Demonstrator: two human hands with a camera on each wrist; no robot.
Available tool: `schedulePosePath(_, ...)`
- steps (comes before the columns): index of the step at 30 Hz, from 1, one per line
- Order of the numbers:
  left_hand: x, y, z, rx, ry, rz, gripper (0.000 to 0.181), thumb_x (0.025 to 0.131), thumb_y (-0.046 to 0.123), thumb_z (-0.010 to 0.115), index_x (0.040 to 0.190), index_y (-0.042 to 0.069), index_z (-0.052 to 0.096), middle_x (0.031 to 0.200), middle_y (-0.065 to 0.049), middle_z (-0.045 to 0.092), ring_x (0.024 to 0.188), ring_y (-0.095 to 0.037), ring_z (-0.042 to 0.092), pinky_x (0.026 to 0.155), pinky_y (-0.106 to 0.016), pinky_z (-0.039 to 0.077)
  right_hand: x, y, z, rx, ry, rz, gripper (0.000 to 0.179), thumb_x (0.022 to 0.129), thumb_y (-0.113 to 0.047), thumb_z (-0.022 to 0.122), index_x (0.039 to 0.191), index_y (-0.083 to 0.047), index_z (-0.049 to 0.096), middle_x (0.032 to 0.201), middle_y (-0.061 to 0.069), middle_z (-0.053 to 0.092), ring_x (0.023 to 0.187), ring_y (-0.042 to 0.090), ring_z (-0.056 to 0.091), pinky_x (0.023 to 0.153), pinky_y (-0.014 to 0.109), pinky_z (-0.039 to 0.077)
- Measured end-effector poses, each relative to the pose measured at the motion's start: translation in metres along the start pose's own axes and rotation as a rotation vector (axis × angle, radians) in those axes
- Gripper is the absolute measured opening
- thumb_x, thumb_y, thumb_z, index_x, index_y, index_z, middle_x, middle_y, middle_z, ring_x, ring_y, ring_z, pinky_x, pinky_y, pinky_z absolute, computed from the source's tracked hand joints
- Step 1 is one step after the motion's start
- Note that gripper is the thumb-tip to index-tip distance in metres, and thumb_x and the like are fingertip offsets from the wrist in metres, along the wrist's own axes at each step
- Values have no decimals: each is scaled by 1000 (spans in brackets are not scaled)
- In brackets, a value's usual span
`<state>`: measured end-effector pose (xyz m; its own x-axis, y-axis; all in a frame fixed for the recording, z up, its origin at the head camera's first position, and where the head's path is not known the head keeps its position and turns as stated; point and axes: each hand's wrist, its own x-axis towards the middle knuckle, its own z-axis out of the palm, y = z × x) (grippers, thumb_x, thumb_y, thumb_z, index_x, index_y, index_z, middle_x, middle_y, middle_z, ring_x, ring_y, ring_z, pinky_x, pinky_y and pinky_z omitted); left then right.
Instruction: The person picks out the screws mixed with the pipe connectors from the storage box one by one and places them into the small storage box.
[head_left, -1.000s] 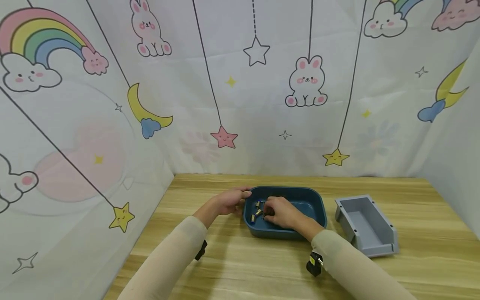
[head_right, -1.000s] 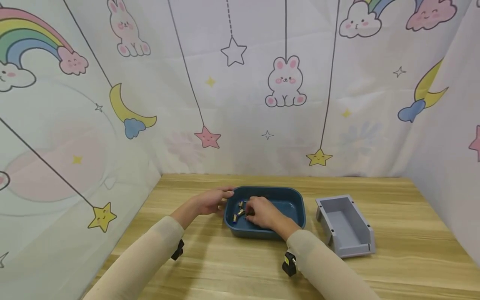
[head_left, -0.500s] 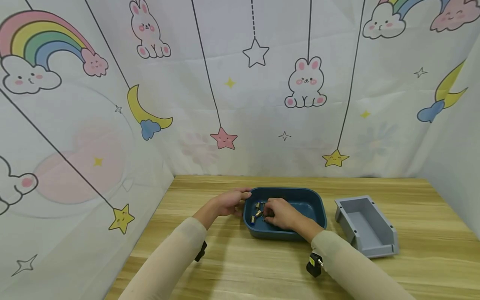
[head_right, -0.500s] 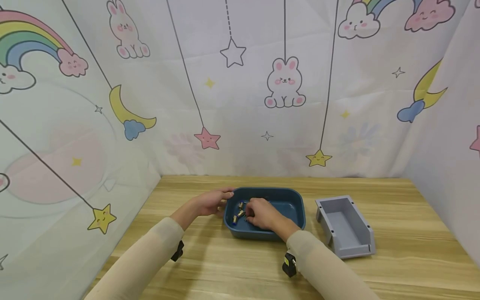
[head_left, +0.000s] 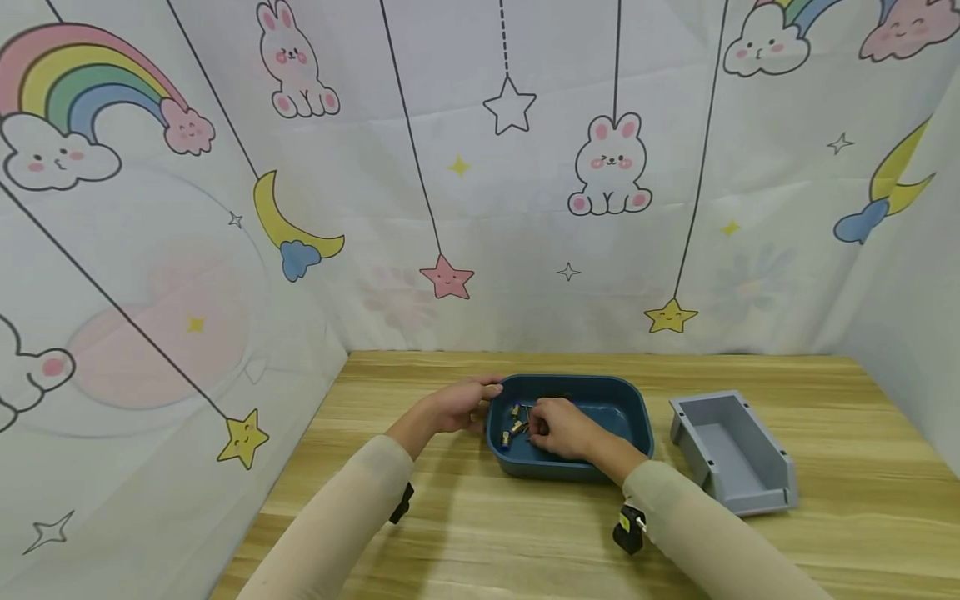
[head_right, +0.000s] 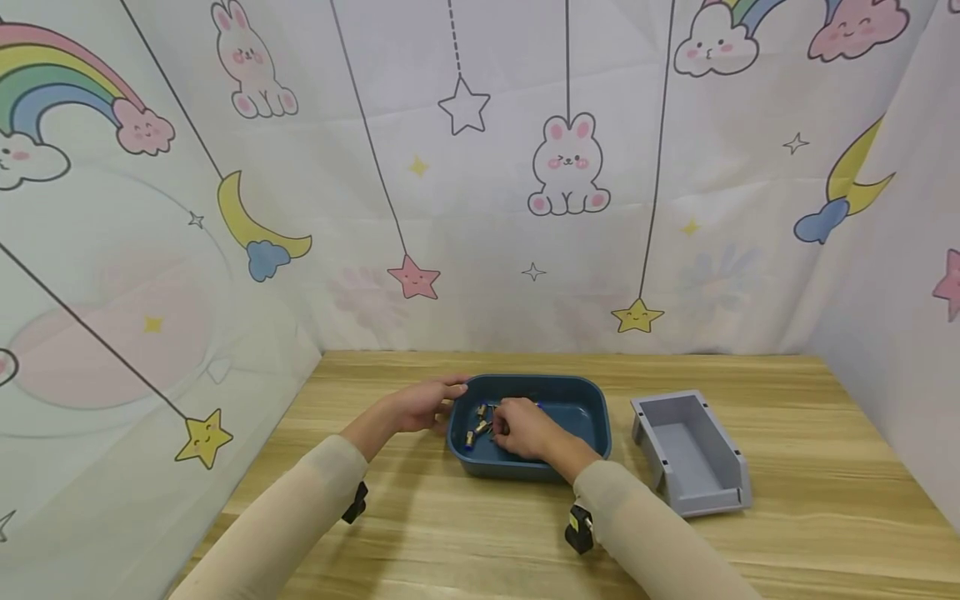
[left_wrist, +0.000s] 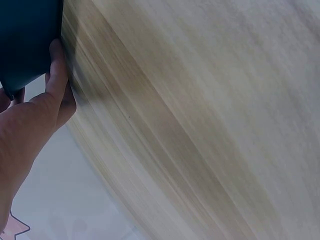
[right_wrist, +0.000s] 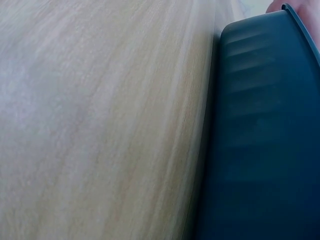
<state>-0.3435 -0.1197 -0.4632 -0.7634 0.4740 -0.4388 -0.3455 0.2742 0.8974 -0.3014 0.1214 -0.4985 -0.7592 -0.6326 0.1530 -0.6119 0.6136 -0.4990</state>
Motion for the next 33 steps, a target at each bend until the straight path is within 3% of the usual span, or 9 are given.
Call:
schedulePosePath(15, 0, 1, 0, 10, -6, 3, 48, 116, 25, 44, 163, 13, 39, 153, -15, 51, 133, -33, 55, 87, -45, 57, 0, 2, 0, 46, 13, -21, 15, 95, -3, 77, 84, -12, 70, 86, -4, 61, 73, 6, 57, 68, 27, 53)
schedulePosePath(26, 1, -1, -4, -4, -61, 23, 47, 117, 24, 43, 162, 12, 40, 151, -16, 51, 129, -32, 57, 89, -46, 59, -1, -2, -2, 39, 27, -38, 15, 93, -2, 78, 84, -11, 70, 84, -4, 61, 72, 5, 56, 67, 27, 52)
schedulePosePath(33, 1, -3, -3, -15, -40, 17, 49, 116, 24, 45, 164, 15, 38, 152, -15, 51, 129, -32, 56, 87, -45, 59, -1, -2, -2, 32, 27, -35, 15, 93, -2, 78, 84, -11, 70, 83, -4, 61, 71, 6, 56, 67, 27, 52)
